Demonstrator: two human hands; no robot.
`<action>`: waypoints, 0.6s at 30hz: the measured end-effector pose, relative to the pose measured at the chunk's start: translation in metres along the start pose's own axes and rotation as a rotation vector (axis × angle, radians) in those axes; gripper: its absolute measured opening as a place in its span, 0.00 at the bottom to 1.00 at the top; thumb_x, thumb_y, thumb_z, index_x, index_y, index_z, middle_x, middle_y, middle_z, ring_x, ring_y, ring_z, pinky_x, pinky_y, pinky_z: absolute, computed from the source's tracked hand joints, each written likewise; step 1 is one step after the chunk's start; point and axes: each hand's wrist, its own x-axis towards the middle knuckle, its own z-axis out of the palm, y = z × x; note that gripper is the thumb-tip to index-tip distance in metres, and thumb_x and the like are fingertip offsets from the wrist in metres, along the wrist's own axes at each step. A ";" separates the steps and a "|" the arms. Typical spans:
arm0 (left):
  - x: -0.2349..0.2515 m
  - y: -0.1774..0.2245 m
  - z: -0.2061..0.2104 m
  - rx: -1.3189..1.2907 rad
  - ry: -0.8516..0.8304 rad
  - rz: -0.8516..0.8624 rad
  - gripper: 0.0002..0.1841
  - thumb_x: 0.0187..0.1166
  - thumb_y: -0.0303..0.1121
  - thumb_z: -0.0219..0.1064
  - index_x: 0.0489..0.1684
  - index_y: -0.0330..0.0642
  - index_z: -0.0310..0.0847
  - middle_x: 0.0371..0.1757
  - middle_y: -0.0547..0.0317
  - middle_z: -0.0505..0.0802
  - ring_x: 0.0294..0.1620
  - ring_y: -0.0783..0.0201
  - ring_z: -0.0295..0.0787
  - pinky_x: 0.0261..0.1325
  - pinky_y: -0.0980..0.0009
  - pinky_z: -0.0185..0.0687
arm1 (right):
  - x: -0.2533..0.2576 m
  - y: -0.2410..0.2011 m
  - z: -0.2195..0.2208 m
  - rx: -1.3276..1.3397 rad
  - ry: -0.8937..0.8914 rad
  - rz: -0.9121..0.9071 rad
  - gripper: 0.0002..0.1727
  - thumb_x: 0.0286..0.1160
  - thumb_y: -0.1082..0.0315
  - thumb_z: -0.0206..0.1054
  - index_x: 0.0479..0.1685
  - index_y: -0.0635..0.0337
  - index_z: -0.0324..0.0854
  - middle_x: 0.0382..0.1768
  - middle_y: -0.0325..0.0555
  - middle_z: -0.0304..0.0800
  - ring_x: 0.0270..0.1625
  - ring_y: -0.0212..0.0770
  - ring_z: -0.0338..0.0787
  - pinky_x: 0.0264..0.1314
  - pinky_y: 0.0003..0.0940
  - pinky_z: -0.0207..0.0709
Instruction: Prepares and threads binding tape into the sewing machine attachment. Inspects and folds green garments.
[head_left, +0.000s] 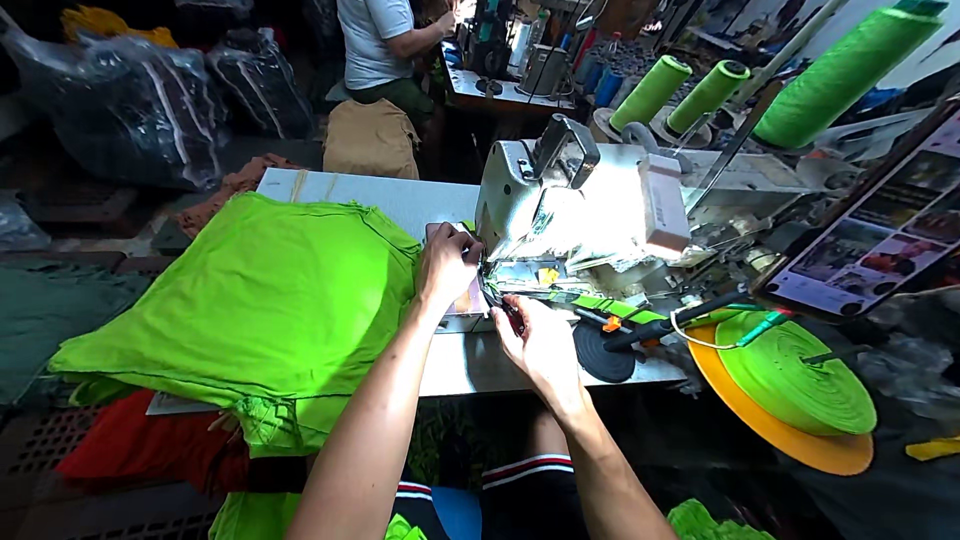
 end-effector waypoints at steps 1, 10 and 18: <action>0.000 0.000 0.000 0.000 0.002 0.002 0.11 0.80 0.42 0.68 0.37 0.46 0.91 0.48 0.54 0.87 0.57 0.54 0.84 0.56 0.55 0.83 | -0.001 0.000 0.000 0.008 0.005 -0.003 0.21 0.82 0.51 0.61 0.53 0.57 0.92 0.37 0.45 0.95 0.38 0.43 0.94 0.42 0.42 0.87; 0.000 -0.002 0.002 -0.021 0.020 0.018 0.11 0.80 0.43 0.69 0.36 0.46 0.91 0.48 0.54 0.88 0.57 0.54 0.84 0.58 0.55 0.82 | -0.051 0.007 -0.016 0.162 0.027 0.058 0.22 0.80 0.49 0.66 0.61 0.53 0.90 0.34 0.37 0.93 0.31 0.31 0.87 0.33 0.33 0.83; 0.001 -0.002 0.002 -0.024 0.003 0.029 0.11 0.79 0.42 0.69 0.37 0.45 0.91 0.48 0.53 0.87 0.57 0.53 0.83 0.59 0.55 0.81 | -0.166 0.017 0.002 0.765 -0.350 0.274 0.19 0.82 0.59 0.67 0.66 0.59 0.87 0.38 0.38 0.93 0.33 0.26 0.86 0.38 0.24 0.83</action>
